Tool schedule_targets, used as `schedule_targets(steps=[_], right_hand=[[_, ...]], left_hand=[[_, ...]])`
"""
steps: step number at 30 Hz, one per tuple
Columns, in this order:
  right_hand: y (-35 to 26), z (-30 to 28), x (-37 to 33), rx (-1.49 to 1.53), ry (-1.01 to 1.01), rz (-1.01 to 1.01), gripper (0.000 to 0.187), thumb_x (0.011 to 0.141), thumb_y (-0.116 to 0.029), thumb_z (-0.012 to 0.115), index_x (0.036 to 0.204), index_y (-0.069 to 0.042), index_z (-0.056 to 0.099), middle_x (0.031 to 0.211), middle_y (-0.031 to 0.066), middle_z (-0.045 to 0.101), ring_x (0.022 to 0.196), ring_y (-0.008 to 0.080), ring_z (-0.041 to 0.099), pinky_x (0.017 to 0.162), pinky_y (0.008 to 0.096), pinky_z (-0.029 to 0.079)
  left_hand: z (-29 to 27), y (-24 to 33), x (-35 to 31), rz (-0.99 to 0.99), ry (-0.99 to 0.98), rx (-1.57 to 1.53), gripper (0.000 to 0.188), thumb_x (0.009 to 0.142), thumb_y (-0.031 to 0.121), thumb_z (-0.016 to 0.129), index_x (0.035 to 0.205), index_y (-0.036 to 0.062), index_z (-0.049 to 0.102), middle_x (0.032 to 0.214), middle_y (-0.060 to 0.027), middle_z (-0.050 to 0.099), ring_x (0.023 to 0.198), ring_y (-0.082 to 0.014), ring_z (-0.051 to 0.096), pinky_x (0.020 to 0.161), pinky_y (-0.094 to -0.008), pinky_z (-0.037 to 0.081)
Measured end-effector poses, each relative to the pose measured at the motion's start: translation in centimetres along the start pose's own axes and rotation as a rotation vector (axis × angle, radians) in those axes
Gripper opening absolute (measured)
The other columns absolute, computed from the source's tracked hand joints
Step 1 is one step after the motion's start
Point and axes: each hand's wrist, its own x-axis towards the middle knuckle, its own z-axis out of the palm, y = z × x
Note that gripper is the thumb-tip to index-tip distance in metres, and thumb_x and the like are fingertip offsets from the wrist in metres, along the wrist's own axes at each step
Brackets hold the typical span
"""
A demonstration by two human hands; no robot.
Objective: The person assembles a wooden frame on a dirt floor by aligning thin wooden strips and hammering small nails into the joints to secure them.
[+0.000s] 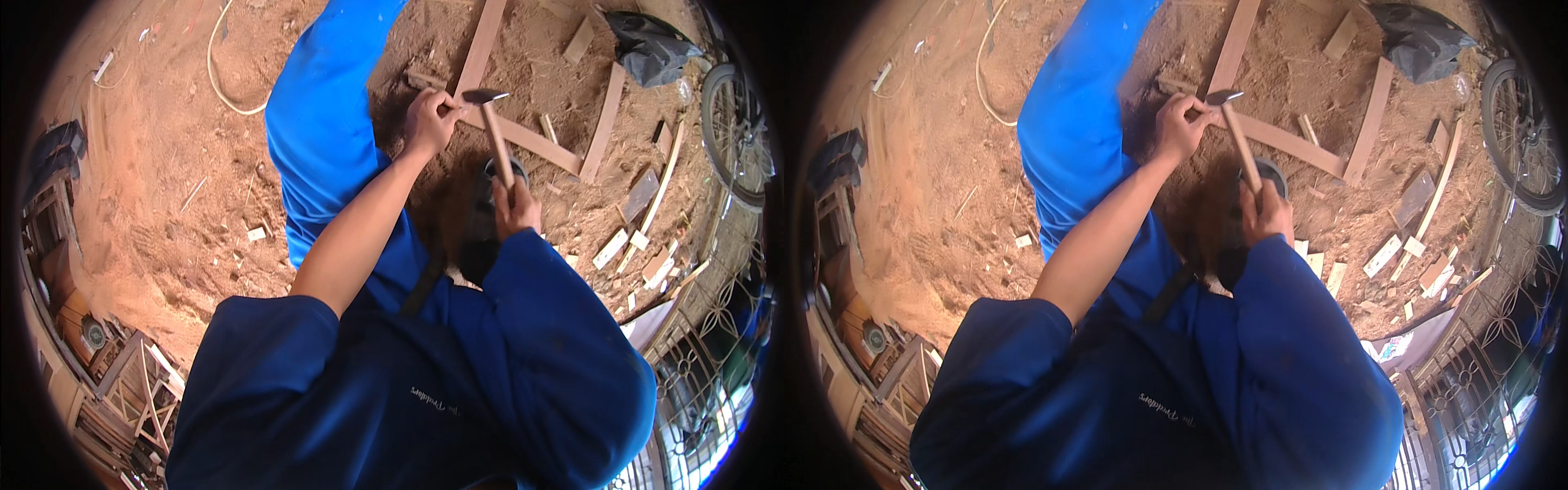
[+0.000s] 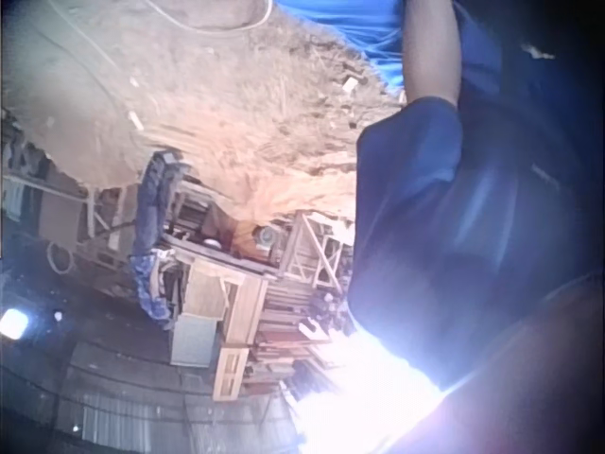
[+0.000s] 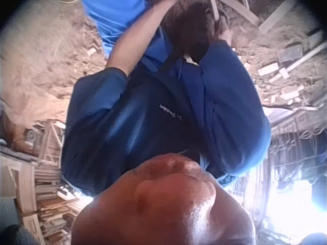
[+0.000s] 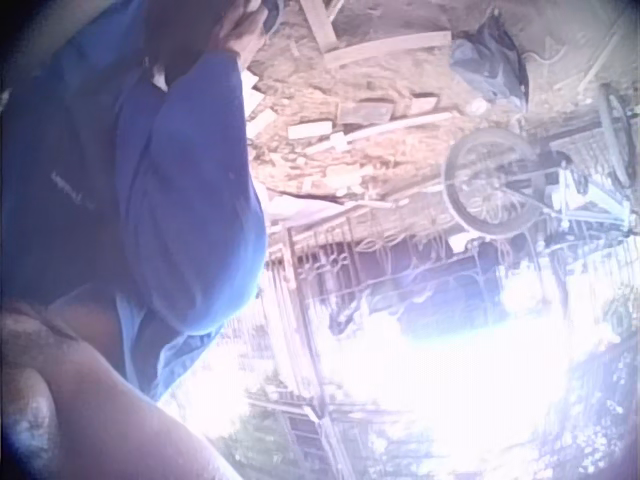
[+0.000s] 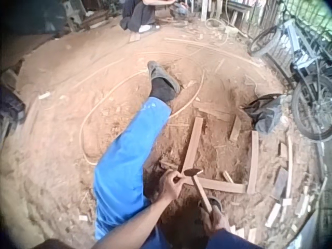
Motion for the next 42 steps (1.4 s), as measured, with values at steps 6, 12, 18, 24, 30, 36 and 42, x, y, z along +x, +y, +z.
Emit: schedule_targets(steps=[6, 12, 18, 24, 30, 36, 42], right_hand=[[1.2, 0.4, 1.1, -0.071, -0.072, -0.013, 0.021, 0.099, -0.023, 0.066, 0.094, -0.003, 0.06, 0.074, 0.0279, 0.064, 0.074, 0.05, 0.065, 0.062, 0.0535, 0.05], [-0.1, -0.2, 0.7, 0.041, 0.003, -0.022, 0.019, 0.099, -0.019, 0.067, 0.093, -0.004, 0.057, 0.072, 0.0267, 0.064, 0.073, 0.0504, 0.064, 0.061, 0.0542, 0.05], [0.4, 0.2, 0.4, -0.001, -0.026, -0.035, 0.019, 0.1, -0.022, 0.065, 0.096, -0.005, 0.058, 0.074, 0.025, 0.066, 0.074, 0.0487, 0.065, 0.063, 0.0533, 0.051], [0.7, 0.3, 1.3, -0.203, -0.111, 0.03, 0.017, 0.1, -0.021, 0.065, 0.102, -0.005, 0.059, 0.077, 0.0262, 0.067, 0.076, 0.0498, 0.065, 0.065, 0.0555, 0.052], [-0.4, -0.1, 0.8, -0.051, -0.05, -0.021, 0.018, 0.099, -0.02, 0.065, 0.097, -0.005, 0.057, 0.075, 0.0265, 0.066, 0.075, 0.0509, 0.064, 0.064, 0.0569, 0.05], [-0.3, 0.0, 0.7, -0.01, -0.05, -0.044, 0.016, 0.099, -0.019, 0.065, 0.098, -0.005, 0.058, 0.076, 0.0262, 0.066, 0.076, 0.05, 0.065, 0.063, 0.0552, 0.05], [0.8, 0.6, 1.5, -0.184, -0.135, 0.054, 0.015, 0.1, -0.019, 0.064, 0.1, -0.005, 0.06, 0.078, 0.0272, 0.067, 0.08, 0.0495, 0.067, 0.065, 0.054, 0.052]], left_hand=[[0.1, 0.5, 0.5, -0.098, -0.009, -0.031, 0.021, 0.081, 0.015, 0.083, 0.081, 0.0046, 0.065, 0.084, -0.007, 0.062, 0.073, -0.0203, 0.064, 0.067, -0.0357, 0.051], [0.5, -0.1, 0.5, 0.153, 0.08, -0.001, 0.02, 0.08, 0.01, 0.082, 0.081, 0.0056, 0.062, 0.083, -0.0089, 0.058, 0.071, -0.024, 0.061, 0.065, -0.0373, 0.05], [0.9, -0.5, 0.9, 0.106, 0.059, 0.029, 0.022, 0.079, 0.01, 0.083, 0.082, 0.0049, 0.061, 0.084, -0.0097, 0.057, 0.074, -0.0252, 0.062, 0.066, -0.0385, 0.05], [0.9, -0.6, 0.0, -0.109, -0.009, -0.068, 0.021, 0.081, 0.013, 0.081, 0.081, 0.0047, 0.061, 0.086, -0.0121, 0.059, 0.083, -0.0323, 0.063, 0.074, -0.0431, 0.05], [1.0, -1.1, 0.2, 0.099, 0.066, -0.016, 0.019, 0.079, 0.006, 0.082, 0.083, 0.0041, 0.063, 0.084, -0.0107, 0.058, 0.076, -0.0283, 0.063, 0.067, -0.0394, 0.05], [1.1, -1.2, 0.2, 0.094, 0.062, -0.014, 0.02, 0.08, 0.01, 0.081, 0.083, 0.0046, 0.062, 0.084, -0.0114, 0.058, 0.075, -0.029, 0.061, 0.067, -0.0398, 0.05], [1.0, -0.3, 0.3, -0.044, 0.039, -0.042, 0.023, 0.078, 0.011, 0.082, 0.08, 0.0041, 0.06, 0.083, -0.0118, 0.058, 0.076, -0.0294, 0.062, 0.065, -0.0397, 0.05]])
